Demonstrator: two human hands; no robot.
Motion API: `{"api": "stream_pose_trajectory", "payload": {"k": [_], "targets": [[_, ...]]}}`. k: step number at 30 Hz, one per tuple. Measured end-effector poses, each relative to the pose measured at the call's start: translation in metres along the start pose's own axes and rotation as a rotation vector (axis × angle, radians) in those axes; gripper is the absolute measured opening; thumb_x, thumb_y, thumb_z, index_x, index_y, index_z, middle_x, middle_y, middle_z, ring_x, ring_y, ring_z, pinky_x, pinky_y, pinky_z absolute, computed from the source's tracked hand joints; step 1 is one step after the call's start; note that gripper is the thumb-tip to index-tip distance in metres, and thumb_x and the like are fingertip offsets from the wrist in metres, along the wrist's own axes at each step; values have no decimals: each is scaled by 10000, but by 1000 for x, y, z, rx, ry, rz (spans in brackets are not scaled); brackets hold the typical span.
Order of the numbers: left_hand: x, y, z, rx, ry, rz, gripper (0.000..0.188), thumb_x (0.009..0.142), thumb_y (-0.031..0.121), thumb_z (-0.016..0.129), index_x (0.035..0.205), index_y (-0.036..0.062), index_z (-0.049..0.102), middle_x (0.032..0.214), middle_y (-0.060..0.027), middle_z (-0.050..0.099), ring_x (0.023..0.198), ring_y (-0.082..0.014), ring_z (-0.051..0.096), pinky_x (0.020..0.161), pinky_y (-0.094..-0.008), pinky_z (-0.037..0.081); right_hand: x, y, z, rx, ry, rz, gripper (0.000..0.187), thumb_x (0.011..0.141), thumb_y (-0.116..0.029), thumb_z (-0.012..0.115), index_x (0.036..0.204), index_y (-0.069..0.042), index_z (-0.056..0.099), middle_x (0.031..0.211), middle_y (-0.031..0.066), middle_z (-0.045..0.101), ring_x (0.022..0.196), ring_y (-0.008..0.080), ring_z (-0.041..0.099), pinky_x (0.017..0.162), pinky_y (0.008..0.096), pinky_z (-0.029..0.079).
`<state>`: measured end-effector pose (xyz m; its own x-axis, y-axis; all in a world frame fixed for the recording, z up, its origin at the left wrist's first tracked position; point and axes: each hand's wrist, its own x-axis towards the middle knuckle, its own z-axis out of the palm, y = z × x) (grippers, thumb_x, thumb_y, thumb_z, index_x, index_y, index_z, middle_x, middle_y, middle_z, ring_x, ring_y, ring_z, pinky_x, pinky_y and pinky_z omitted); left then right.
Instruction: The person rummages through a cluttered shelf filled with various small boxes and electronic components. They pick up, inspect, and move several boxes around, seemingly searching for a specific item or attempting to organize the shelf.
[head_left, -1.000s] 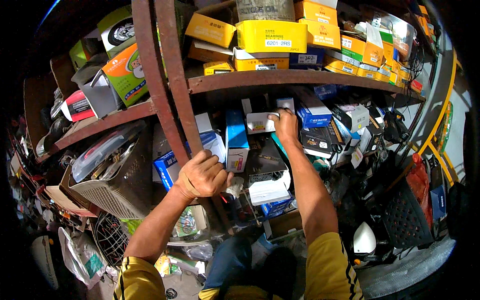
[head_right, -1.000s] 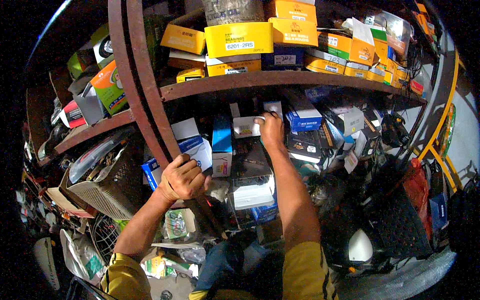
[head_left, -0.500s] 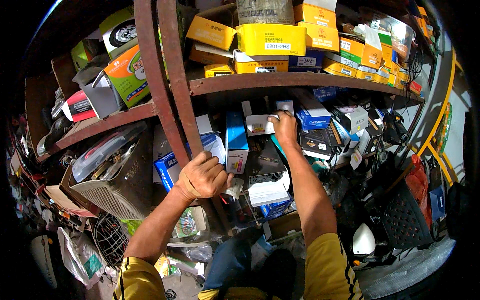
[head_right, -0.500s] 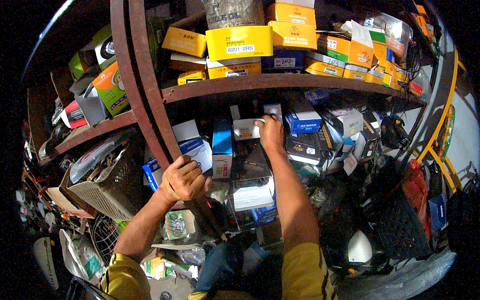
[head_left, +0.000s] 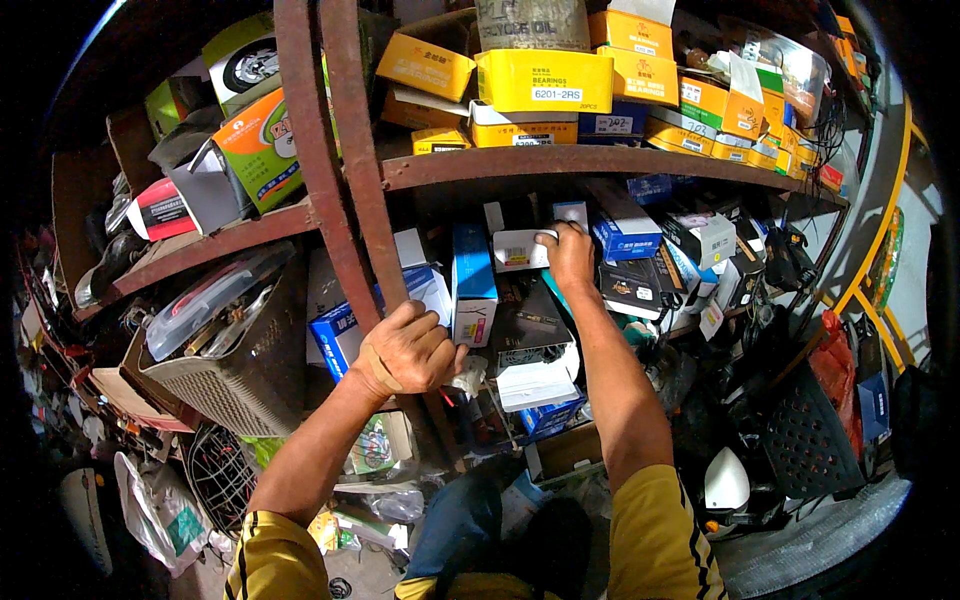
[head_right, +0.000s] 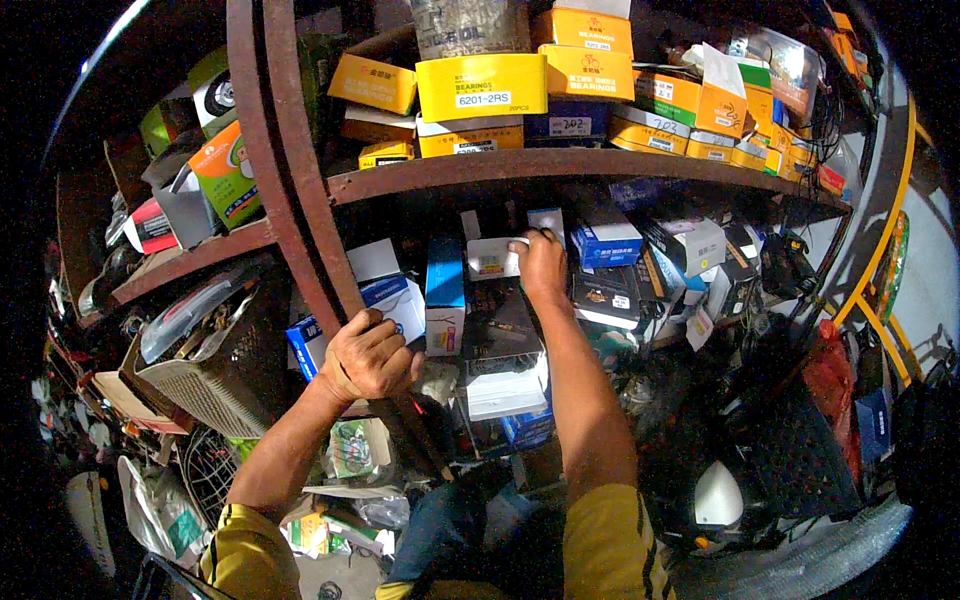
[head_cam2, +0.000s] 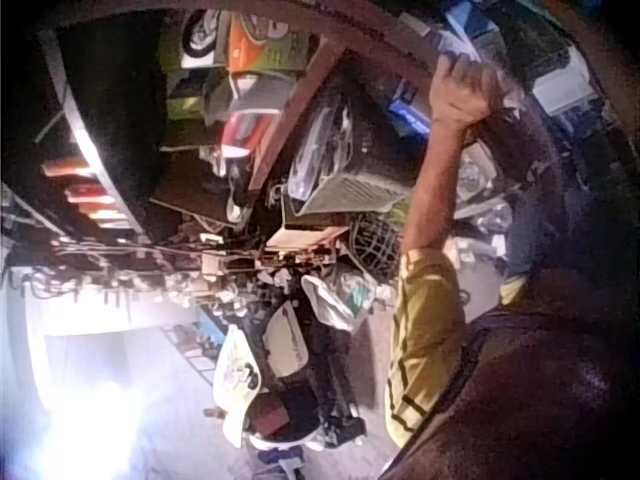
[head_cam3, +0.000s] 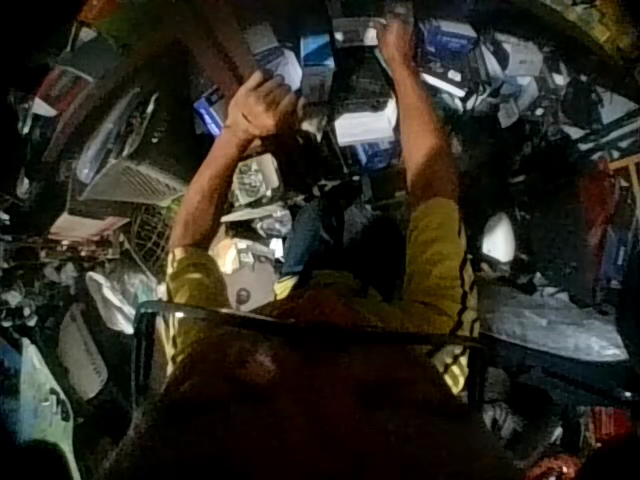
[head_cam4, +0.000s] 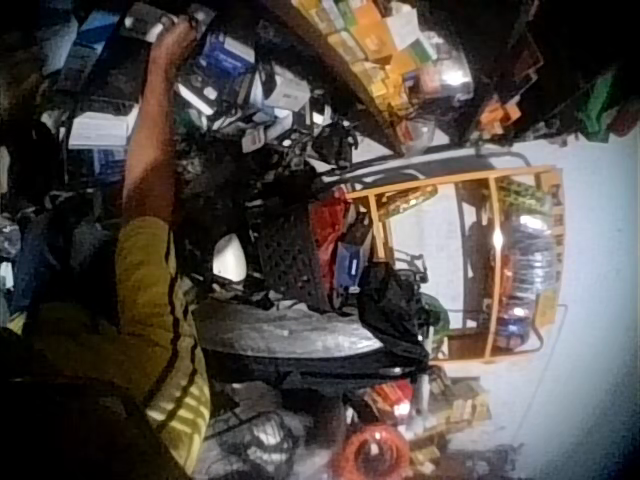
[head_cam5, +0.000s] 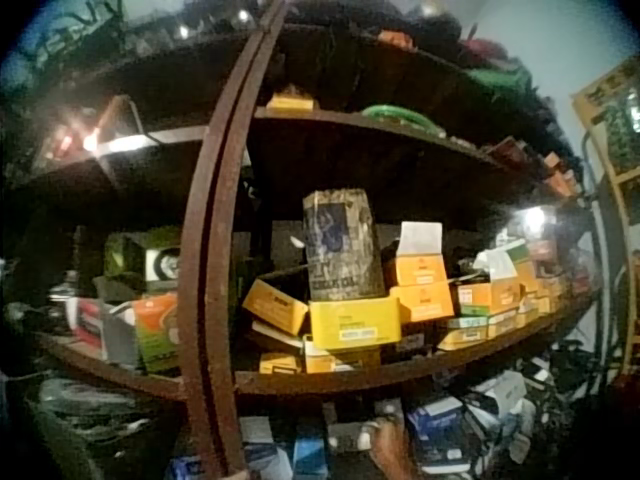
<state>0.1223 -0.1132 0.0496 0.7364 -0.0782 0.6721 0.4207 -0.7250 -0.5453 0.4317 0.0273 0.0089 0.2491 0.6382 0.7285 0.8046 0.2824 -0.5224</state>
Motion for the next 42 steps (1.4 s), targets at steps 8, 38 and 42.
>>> {"api": "stream_pose_trajectory", "payload": {"k": [8,38,42], "targets": [[0,-1,1,16,-8,8,308,820,161,792,617,117,565,604,-18,577,644,-173,582,721,-321,457,1,1,0,-29,-1,-10,282,839,-182,828,1007,31,750,1052,278,707,996,481,677,851,521,550],[-3,-3,1,-26,13,34,292,789,144,792,623,115,552,623,-21,562,658,-192,573,724,-338,464,-21,-8,-11,-27,9,-109,208,853,-155,816,991,-19,740,998,225,685,963,447,674,838,514,546],[-3,-3,1,-69,46,47,311,748,101,796,610,117,518,610,-20,541,623,-200,549,695,-353,474,-31,-14,-19,-76,-57,-53,266,880,-147,797,1089,-3,716,1078,240,662,1006,456,672,860,512,556]]}}
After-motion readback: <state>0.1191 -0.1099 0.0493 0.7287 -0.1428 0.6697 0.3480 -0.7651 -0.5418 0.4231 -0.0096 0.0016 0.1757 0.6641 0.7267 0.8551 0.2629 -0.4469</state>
